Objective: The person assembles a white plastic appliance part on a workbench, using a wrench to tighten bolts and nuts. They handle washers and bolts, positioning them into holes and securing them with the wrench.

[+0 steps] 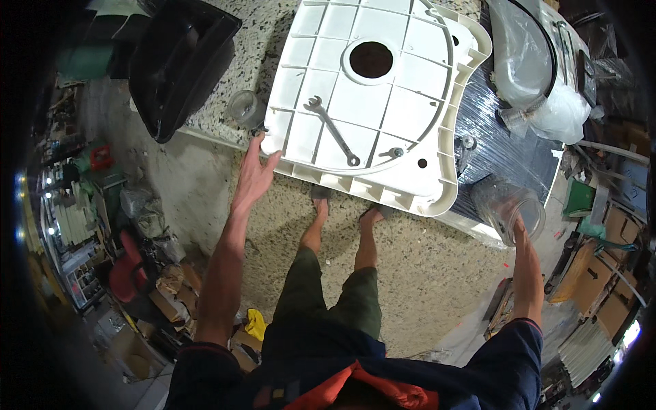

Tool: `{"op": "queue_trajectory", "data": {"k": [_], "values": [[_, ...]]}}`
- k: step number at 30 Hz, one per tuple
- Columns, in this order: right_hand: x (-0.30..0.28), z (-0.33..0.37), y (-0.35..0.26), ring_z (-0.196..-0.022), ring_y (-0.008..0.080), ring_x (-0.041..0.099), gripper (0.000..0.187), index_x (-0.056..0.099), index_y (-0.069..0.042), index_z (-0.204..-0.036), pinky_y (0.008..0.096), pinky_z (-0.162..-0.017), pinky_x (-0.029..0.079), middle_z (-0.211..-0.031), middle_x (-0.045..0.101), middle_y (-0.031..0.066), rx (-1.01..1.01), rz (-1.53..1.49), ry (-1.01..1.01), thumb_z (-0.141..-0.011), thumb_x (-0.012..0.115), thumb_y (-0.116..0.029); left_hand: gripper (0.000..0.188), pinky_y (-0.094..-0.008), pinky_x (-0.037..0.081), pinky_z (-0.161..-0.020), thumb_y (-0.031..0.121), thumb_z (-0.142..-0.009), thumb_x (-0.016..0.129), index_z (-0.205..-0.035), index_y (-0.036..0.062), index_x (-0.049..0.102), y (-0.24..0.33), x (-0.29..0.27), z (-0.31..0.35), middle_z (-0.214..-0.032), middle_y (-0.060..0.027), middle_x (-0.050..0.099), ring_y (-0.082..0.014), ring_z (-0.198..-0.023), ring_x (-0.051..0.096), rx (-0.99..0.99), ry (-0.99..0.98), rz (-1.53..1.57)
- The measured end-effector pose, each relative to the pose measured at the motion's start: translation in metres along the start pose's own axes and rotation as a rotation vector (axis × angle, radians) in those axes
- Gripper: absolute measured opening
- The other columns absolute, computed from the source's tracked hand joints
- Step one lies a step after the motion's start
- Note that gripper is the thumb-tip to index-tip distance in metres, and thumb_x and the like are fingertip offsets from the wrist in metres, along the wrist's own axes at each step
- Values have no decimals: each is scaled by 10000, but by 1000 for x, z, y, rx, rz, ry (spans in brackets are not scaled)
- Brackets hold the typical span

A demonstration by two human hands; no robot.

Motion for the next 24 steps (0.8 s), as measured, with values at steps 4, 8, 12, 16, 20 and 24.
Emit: {"op": "queue_trajectory", "data": {"k": [4,8,12,16,20,24], "values": [[-13,33,16,-814,196,625,206,691,-95,-1017,366,-805,530,-873,664,50,-66,-475,215,-984,651,-295,429,-395,537,-984,146,-1007,687,-1387,9,542,-11,9,-12,-1385,-213,613,-294,-1288,587,-22,185,219],[-23,72,-64,-767,174,646,242,732,-35,-1096,348,-674,528,-876,715,90,39,887,490,-959,658,-221,211,-330,555,-863,34,-939,723,-1133,4,642,-25,13,-31,-1105,-103,701,-198,-1057,665,9,317,401],[6,155,-221,-815,196,687,380,728,18,-1222,294,-748,518,-995,754,60,237,153,905,-866,657,-94,177,-296,519,-742,-17,-879,742,-1035,16,666,-32,16,-39,-989,-50,692,-146,-849,636,116,401,375],[159,117,-391,-1017,144,682,348,692,42,-1291,271,-921,522,-1133,750,100,-175,206,521,-954,647,-33,186,-304,517,-708,-12,-860,755,-1018,34,669,-36,19,-38,-998,-61,663,-172,-837,628,205,467,422],[342,32,-511,-720,121,661,170,767,13,-1061,295,-667,544,-876,773,84,-259,149,187,-916,783,-74,242,-333,535,-712,-6,-856,750,-1069,48,651,-42,19,-41,-1036,-72,659,-212,-900,658,231,464,443],[446,-27,-596,-655,194,701,140,772,27,-1043,313,-606,546,-842,753,156,-733,395,170,-941,710,-47,375,-373,537,-770,76,-850,795,-1180,51,619,-49,28,-47,-1068,-101,644,-241,-990,650,174,375,798]]}}
Point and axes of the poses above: each hand's wrist, its own z-axis away from the middle knuckle, its own x-axis out of the palm, y = z × x, the point moved 3 cm from there along -z, towards the middle knuckle
